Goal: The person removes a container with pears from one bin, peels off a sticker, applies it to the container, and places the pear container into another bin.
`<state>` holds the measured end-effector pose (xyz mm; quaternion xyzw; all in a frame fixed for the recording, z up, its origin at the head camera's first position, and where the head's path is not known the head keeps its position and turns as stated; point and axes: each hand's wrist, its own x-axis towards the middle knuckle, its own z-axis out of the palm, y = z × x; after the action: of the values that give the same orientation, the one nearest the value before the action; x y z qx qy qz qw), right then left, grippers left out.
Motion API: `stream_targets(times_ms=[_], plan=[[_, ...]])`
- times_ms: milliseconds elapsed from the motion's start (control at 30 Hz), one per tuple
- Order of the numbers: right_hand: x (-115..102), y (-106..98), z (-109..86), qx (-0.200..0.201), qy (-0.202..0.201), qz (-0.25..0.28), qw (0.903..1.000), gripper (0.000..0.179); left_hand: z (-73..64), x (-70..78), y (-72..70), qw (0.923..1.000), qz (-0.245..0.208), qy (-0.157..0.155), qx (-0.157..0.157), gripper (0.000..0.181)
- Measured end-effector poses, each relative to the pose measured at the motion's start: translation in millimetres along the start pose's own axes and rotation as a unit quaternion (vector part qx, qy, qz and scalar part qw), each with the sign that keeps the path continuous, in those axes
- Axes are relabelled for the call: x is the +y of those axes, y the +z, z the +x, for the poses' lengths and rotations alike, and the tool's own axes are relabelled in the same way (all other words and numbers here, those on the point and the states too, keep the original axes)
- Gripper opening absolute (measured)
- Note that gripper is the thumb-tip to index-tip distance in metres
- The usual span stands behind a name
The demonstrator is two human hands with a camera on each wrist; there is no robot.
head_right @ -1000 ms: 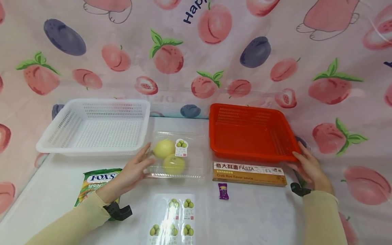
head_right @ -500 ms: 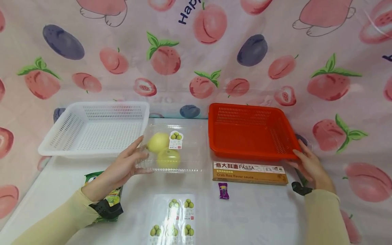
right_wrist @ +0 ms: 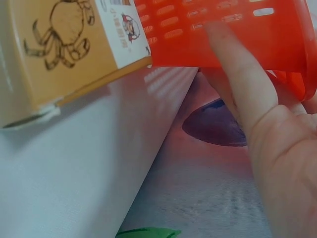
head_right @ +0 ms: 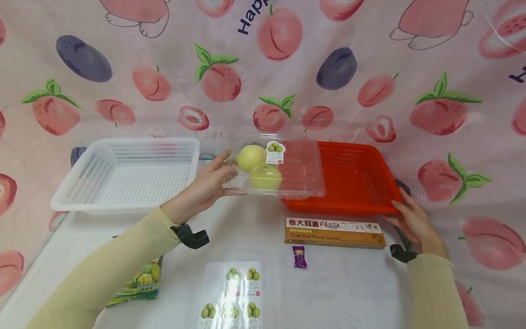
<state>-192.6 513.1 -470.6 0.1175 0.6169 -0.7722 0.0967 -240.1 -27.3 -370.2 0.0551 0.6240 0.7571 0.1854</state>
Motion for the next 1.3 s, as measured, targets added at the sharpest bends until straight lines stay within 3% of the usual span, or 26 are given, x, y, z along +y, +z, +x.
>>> stream_targets(times_ms=[333, 567, 767, 1033, 1300], plan=[[2.4, -1.2, 1.1, 0.003, -0.009, -0.01, 0.9999, 0.072, 56.2, -8.9, 41.3, 0.9997, -0.023, 0.006, -0.004, 0.069], [2.4, -0.4, 2.6, 0.01, -0.008, -0.02, 0.9997, 0.072, 93.8, -18.2, 74.2, 0.9936, -0.11, -0.002, -0.023, 0.063], [3.3, -1.3, 3.4, 0.011, -0.011, -0.018, 0.9997, 0.072, 122.4, -25.3, 106.4, 0.9893, -0.141, -0.024, -0.027, 0.068], [2.7, -2.2, 4.2, 0.009, -0.015, -0.014, 0.9998, 0.071, 149.6, -47.7, 136.3, 0.9929, -0.11, -0.043, 0.014, 0.065], [3.6, -0.9, 4.5, 0.021, -0.008, 0.009, 0.9997, 0.071, 160.8, -74.6, 145.2, 0.9952, -0.06, -0.063, 0.044, 0.067]])
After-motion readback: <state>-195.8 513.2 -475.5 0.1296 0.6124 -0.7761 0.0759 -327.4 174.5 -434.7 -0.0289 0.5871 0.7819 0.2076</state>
